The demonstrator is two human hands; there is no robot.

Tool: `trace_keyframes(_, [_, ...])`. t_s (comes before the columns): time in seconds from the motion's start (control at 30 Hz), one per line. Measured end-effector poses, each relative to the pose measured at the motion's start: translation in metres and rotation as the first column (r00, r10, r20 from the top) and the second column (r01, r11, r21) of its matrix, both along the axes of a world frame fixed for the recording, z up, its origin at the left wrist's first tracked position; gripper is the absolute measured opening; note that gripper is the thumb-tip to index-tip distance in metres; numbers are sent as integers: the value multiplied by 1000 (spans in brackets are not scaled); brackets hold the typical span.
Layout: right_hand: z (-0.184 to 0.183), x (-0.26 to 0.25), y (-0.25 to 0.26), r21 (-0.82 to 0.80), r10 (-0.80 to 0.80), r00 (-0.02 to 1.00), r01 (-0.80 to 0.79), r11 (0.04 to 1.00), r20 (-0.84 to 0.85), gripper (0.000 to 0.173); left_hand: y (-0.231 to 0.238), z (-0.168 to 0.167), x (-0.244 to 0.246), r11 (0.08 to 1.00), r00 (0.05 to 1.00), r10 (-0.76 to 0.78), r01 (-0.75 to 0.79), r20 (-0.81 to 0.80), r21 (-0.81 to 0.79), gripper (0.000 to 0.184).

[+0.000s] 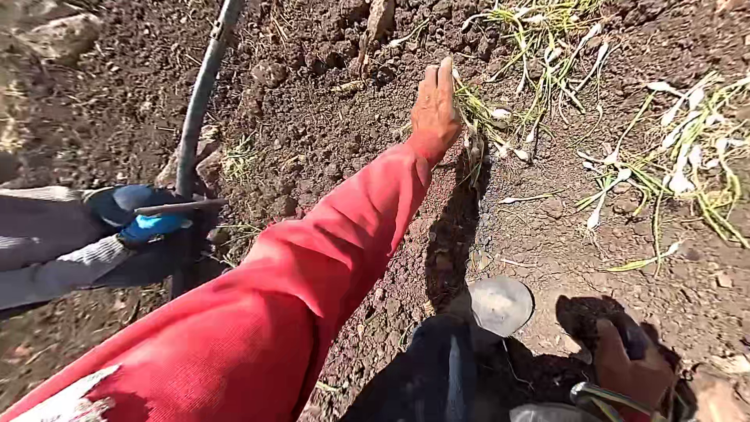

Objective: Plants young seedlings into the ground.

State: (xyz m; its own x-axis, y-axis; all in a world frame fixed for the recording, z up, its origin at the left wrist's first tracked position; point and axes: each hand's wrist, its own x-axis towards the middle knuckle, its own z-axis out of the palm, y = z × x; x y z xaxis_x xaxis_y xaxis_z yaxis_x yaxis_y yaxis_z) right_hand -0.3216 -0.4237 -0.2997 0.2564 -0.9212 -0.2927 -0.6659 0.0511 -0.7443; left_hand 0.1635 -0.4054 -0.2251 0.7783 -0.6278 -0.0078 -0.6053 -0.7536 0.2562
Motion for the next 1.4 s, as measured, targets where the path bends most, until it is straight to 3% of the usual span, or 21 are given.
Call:
trace_keyframes(0.07, [-9,-2,2,-35,1,999,0,999,34,41,15,-16,-42,979,979,-203,202,-27,-35,53])
trace_keyframes(0.13, [-11,-6,2,-33,42,997,-40,999,71,43,11,-45,-95,906,899,-391,414,-199,90,33])
trace_keyframes(0.23, [-10,-5,12,-21,-29,993,31,999,114,43,-19,-86,-144,809,833,-362,504,-419,303,28])
trace_keyframes(0.33, [-12,-6,18,-27,-46,984,52,998,174,49,-11,-99,-148,801,824,-350,510,-445,313,33])
trace_keyframes(0.43, [4,-12,6,32,44,960,-55,998,278,46,7,-92,-143,834,822,-362,496,-439,240,35])
trace_keyframes(0.5, [40,-20,-5,1,130,918,-141,990,374,48,28,-79,-139,904,805,-366,427,-467,28,29])
trace_keyframes(0.57, [78,-39,-15,35,171,857,-215,976,487,45,58,-68,-144,942,750,-332,236,-572,-238,27])
trace_keyframes(0.63, [97,-47,-20,65,160,812,-236,970,561,43,73,-65,-155,946,653,-239,-11,-719,-324,27])
trace_keyframes(0.7, [77,-33,-18,36,129,822,-179,983,555,45,53,-57,-155,957,604,-240,15,-760,-290,21])
trace_keyframes(0.77, [39,-22,-5,18,60,854,-81,997,516,45,9,-48,-164,956,597,-288,229,-749,-185,51])
trace_keyframes(0.87, [23,-21,3,2,17,859,-21,1000,512,42,-73,-63,-174,937,701,-319,333,-638,-102,33])
trace_keyframes(0.97, [29,-26,12,21,-10,867,-1,1000,499,47,-131,-98,-191,925,770,-277,376,-574,58,35])
trace_keyframes(1.07, [25,-32,10,1,23,855,-27,1000,518,51,-148,-106,-199,922,825,-228,354,-517,158,34])
trace_keyframes(1.2, [30,-34,16,-50,79,901,-64,997,427,63,-113,-71,-176,902,817,-393,433,-423,-1,33])
trace_keyframes(1.27, [34,-22,13,-33,93,919,-87,996,382,56,-78,-51,-153,871,778,-484,474,-402,-131,27])
trace_keyframes(1.33, [51,-10,6,-41,134,945,-128,991,298,46,-27,-40,-136,876,763,-474,457,-439,-152,20])
trace_keyframes(1.4, [85,-1,-10,-79,168,908,-149,986,384,44,16,-35,-128,902,740,-419,405,-526,-149,17])
